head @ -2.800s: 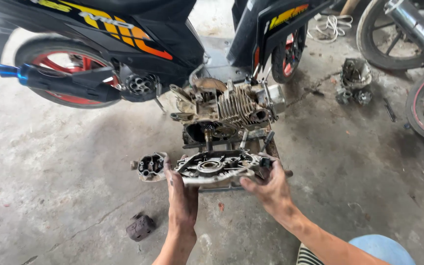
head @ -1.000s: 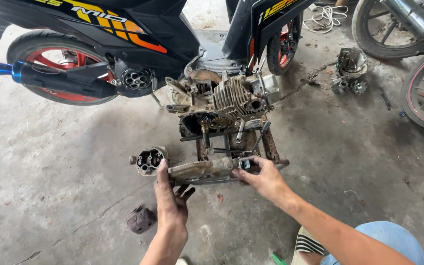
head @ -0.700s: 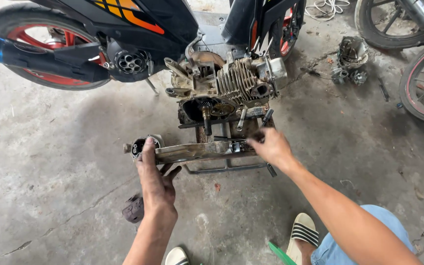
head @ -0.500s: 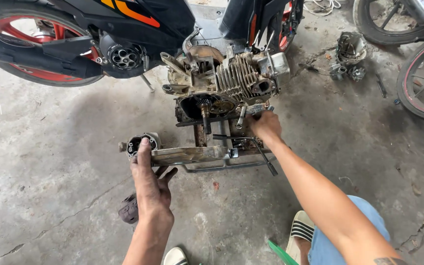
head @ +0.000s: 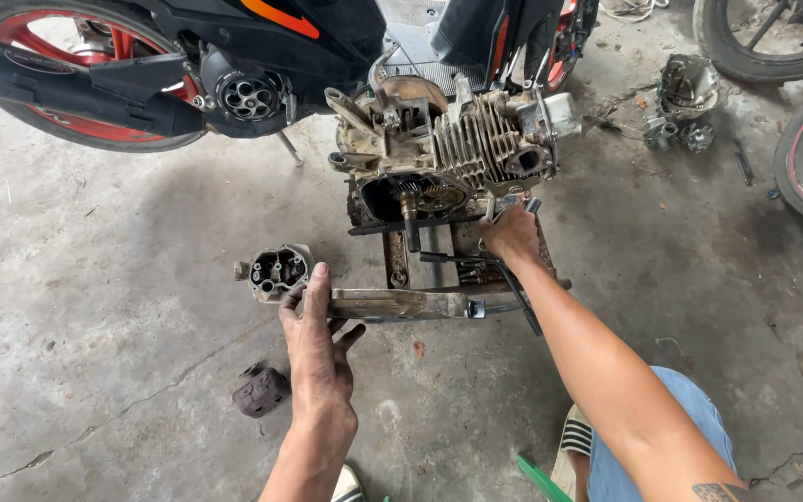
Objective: Disassembling a motorcycle engine by removing the crankcase cover and loosening bolts with a socket wrench
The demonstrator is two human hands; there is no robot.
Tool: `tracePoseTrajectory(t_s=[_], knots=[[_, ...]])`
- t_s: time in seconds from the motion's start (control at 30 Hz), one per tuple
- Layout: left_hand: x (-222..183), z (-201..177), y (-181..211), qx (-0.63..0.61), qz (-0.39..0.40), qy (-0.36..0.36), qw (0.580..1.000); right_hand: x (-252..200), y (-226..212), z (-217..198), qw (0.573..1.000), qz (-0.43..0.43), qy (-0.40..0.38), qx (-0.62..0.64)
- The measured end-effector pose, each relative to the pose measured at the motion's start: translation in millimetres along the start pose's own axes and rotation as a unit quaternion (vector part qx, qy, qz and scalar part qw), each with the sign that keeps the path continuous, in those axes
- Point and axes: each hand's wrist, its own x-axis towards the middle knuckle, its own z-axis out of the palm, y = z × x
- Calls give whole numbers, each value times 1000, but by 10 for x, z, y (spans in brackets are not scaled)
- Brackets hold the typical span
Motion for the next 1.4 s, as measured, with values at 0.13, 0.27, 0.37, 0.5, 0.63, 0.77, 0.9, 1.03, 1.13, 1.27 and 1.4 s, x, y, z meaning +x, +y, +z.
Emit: tracePoseTrajectory(t_s=[0.13, 0.27, 0.37, 0.5, 0.63, 0.77, 0.9, 1.03, 1.13, 1.27, 1.4], knots=[[-66, 12, 51, 17, 0, 5, 1000, -69, 79, -17, 999, -16, 16, -26], [-122, 36, 55, 35, 0, -5, 999, -230, 218, -206, 985, -116, 48, -116], [-221, 35, 73, 31, -11, -4, 999, -969, 112, -929, 978, -157, -54, -128], [-422, 79, 190, 20, -40, 12, 999, -1794, -307, -2068, 928, -293, -232, -4], [-179, 3, 28, -16, -58, 51, 997, -1341, -1055, -2354, 932, -351, -39, -82], [31, 156, 10, 52, -76, 33, 995, -204, -1637, -2170, 878, -477, -20, -8], [283, 276, -165, 30, -50, -11, 998, 283, -1807, -1936, 915, -361, -124, -131], [630, 235, -510, -8, -62, -21, 998, 561, -1893, -1911, 907, -350, -180, -150], [713, 288, -566, -12, -71, -24, 997, 676, -1939, -1987, 909, -350, -167, -155], [737, 286, -580, 55, -89, -10, 994, 828, -1932, -1915, 896, -335, -199, -212], [799, 330, -600, 51, -107, -12, 993, 1025, -1917, -1893, 888, -313, -305, -145]])
